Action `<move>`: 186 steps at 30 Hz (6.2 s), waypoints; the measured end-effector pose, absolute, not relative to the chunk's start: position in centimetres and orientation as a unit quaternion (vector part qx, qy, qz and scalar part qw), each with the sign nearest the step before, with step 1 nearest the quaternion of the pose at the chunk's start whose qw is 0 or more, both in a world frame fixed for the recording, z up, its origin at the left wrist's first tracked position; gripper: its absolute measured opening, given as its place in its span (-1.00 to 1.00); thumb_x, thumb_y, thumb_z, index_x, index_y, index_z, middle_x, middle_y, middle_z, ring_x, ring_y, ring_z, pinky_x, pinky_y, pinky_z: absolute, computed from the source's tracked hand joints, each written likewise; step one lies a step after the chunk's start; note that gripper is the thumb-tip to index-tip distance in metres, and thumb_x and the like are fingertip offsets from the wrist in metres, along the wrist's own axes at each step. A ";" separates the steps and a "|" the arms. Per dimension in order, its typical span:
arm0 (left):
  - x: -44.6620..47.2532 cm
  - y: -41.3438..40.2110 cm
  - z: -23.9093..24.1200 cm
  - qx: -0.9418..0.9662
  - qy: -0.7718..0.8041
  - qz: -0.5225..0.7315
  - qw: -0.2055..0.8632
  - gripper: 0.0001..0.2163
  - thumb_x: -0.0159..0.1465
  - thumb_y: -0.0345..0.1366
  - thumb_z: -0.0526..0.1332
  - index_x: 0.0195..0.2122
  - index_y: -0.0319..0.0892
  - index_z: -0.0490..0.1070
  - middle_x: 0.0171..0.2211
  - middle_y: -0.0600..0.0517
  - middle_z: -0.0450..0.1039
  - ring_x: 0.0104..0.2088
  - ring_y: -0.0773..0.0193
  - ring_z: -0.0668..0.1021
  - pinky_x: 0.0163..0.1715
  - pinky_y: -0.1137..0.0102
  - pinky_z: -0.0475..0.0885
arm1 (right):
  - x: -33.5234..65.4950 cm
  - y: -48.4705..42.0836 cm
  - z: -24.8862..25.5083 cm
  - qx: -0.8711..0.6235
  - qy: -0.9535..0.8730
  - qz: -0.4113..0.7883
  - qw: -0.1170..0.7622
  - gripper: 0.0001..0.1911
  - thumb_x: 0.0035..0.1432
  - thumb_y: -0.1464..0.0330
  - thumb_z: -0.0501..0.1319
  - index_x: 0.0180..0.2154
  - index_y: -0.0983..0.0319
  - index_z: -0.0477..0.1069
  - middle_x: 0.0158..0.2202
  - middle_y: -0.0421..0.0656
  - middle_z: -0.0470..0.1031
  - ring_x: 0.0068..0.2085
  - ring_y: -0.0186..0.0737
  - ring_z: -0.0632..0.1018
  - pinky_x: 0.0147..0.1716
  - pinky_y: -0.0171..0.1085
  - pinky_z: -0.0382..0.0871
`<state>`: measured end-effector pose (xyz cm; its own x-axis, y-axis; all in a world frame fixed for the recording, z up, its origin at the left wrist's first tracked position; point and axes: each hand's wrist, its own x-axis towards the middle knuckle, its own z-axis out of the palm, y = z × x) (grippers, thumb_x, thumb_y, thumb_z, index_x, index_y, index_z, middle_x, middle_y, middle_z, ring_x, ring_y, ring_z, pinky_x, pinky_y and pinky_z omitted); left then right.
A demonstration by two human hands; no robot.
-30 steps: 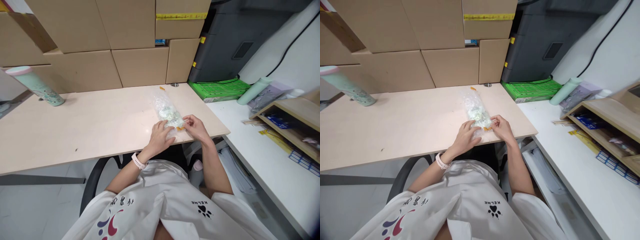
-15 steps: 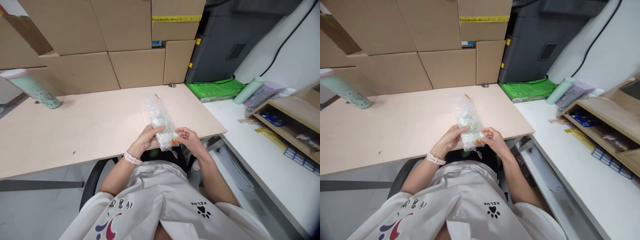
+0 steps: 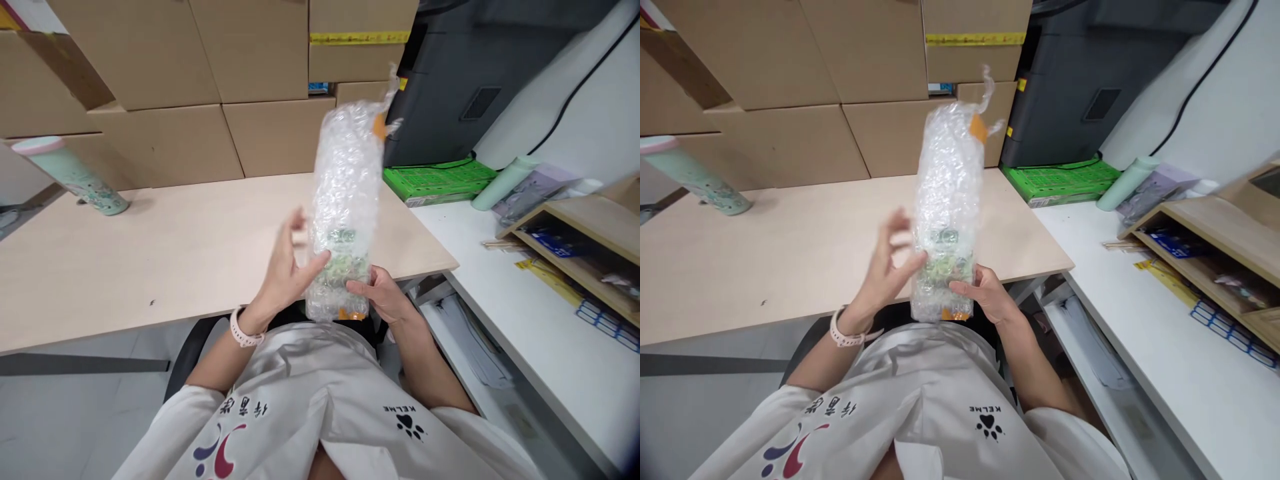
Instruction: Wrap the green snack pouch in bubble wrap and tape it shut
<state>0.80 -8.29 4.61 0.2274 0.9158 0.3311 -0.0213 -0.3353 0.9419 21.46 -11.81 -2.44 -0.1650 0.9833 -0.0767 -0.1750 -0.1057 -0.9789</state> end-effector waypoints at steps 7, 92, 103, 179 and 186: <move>-2.7 -4.5 12.7 0.816 0.307 0.414 0.263 -0.56 -0.05 -0.25 0.47 -0.08 0.08 0.57 0.40 0.47 -0.03 0.43 -0.10 -0.50 0.40 -0.19 -0.26 | 22.1 -12.9 -1.5 -0.418 -0.514 0.632 0.402 -0.62 -0.15 0.12 0.51 -0.25 0.08 0.60 -0.22 -0.19 0.67 -0.23 0.04 0.65 -0.20 -0.03 0.56; -5.8 -5.9 -5.1 0.608 0.554 0.483 0.301 -0.19 0.21 -0.03 0.34 0.41 -0.02 -0.03 -0.08 -0.14 0.52 -0.17 -0.03 0.61 -0.18 -0.01 0.56 | 13.3 -1.5 0.2 -0.455 -0.807 0.207 0.316 -0.51 0.20 0.45 0.08 0.14 0.02 0.39 -0.28 -0.17 0.53 -0.27 -0.06 0.54 -0.23 -0.09 0.44; -5.7 -6.5 -4.3 0.744 0.563 0.352 0.082 -0.66 0.28 -0.01 0.21 0.04 0.03 0.44 0.25 -0.08 0.28 0.30 -0.27 0.22 0.28 -0.21 0.03 | 15.3 -3.4 -1.2 -0.484 -0.801 0.107 0.336 -0.64 0.42 0.24 -0.07 0.04 -0.02 0.44 -0.17 -0.07 0.51 -0.15 0.01 0.55 -0.15 0.01 0.45; -11.8 -9.1 -3.3 0.455 0.663 0.512 0.301 -0.60 0.25 -0.36 0.11 0.14 -0.04 0.32 -0.56 0.11 0.31 -0.56 0.26 0.39 -0.52 0.37 0.29 | 7.6 1.7 -5.8 -0.394 -0.620 0.536 0.416 -0.85 0.15 0.30 0.23 -0.20 0.06 0.50 -0.22 -0.09 0.56 -0.13 0.03 0.60 -0.28 0.00 0.57; -12.9 -9.3 -3.5 0.439 0.672 0.510 0.309 -0.45 0.31 -0.21 0.11 0.33 -0.09 0.14 -0.56 0.15 0.30 -0.58 0.31 0.36 -0.55 0.44 0.26 | 4.0 0.2 -5.5 -0.417 -0.619 0.531 0.402 -0.83 0.15 0.41 0.18 -0.29 0.04 0.52 -0.29 -0.01 0.57 -0.26 0.01 0.60 -0.32 0.03 0.52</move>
<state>-12.92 -9.27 -3.46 -0.4230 0.9055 0.0331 0.2756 0.0938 0.9567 3.95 0.19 -5.53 -0.3285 0.9429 0.0556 0.0887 0.0894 -0.9920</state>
